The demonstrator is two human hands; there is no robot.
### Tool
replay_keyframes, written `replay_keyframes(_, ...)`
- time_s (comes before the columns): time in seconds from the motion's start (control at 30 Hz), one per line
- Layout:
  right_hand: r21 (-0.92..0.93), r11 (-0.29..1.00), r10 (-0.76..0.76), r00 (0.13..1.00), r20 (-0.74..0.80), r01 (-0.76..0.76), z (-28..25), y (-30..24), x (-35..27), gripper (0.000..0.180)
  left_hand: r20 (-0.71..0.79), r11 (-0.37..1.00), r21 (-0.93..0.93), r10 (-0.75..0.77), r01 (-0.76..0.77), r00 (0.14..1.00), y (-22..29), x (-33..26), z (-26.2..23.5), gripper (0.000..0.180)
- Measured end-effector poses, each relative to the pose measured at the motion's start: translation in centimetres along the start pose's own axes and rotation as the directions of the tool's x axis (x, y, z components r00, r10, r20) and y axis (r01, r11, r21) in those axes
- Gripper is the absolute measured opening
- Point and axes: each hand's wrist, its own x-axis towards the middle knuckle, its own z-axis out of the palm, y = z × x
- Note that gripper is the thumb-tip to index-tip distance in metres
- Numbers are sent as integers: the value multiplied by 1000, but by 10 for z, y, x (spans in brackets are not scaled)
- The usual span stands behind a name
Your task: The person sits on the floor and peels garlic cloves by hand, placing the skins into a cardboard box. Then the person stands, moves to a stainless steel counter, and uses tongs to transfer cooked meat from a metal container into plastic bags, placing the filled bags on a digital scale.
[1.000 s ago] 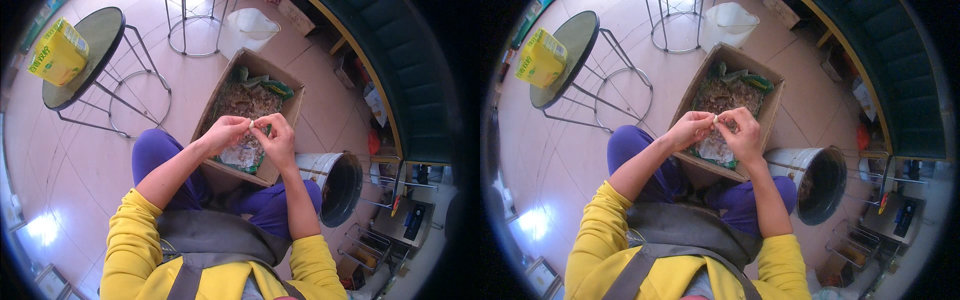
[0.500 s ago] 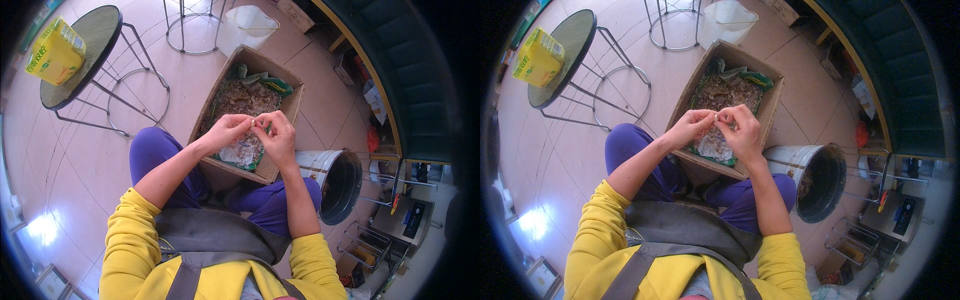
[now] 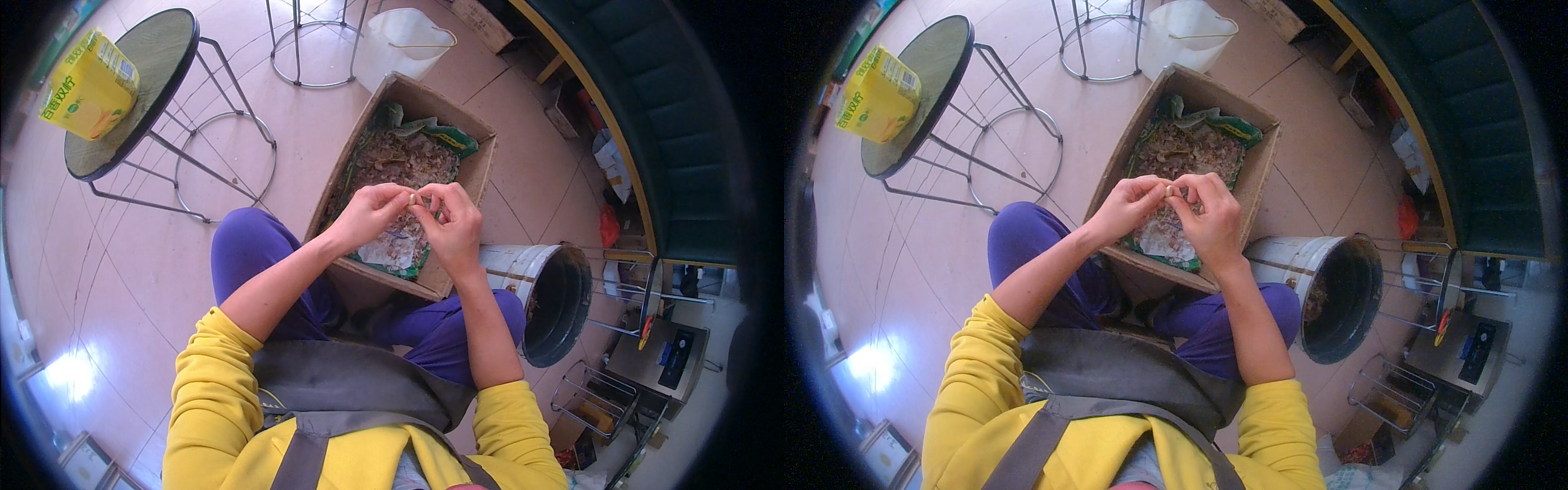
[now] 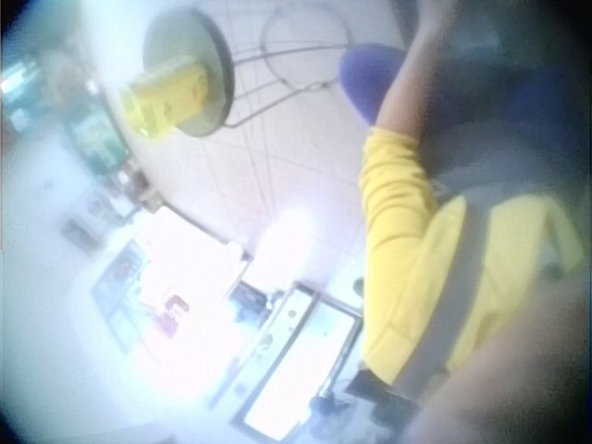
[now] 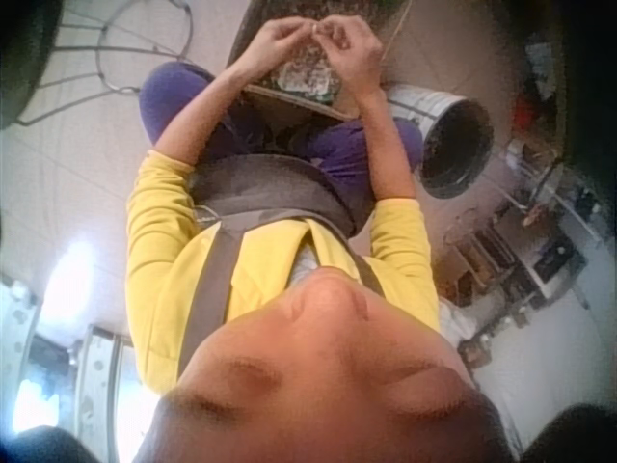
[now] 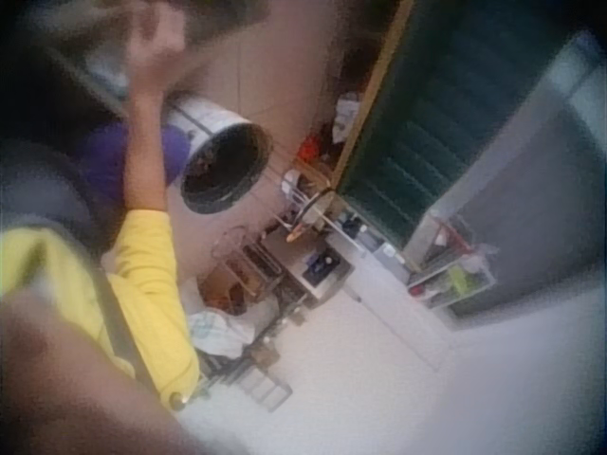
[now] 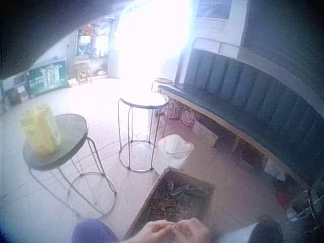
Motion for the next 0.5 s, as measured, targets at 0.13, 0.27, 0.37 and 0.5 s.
replay_keyframes(0.13,-6,999,-41,999,16,41,-1,-1,1,14,-35,991,79,116,-113,993,0,1,0,24)
replay_keyframes(0.27,-4,1000,8,1000,18,-8,-1,0,-1,13,-23,969,177,178,-171,984,3,1,-1,21)
replay_keyframes(0.37,7,999,-37,999,19,37,0,1,-1,13,-19,958,225,189,-180,982,6,0,-2,19)
replay_keyframes(0.5,14,999,-52,999,14,52,1,2,-2,15,-19,941,267,220,-207,975,9,0,-1,18)
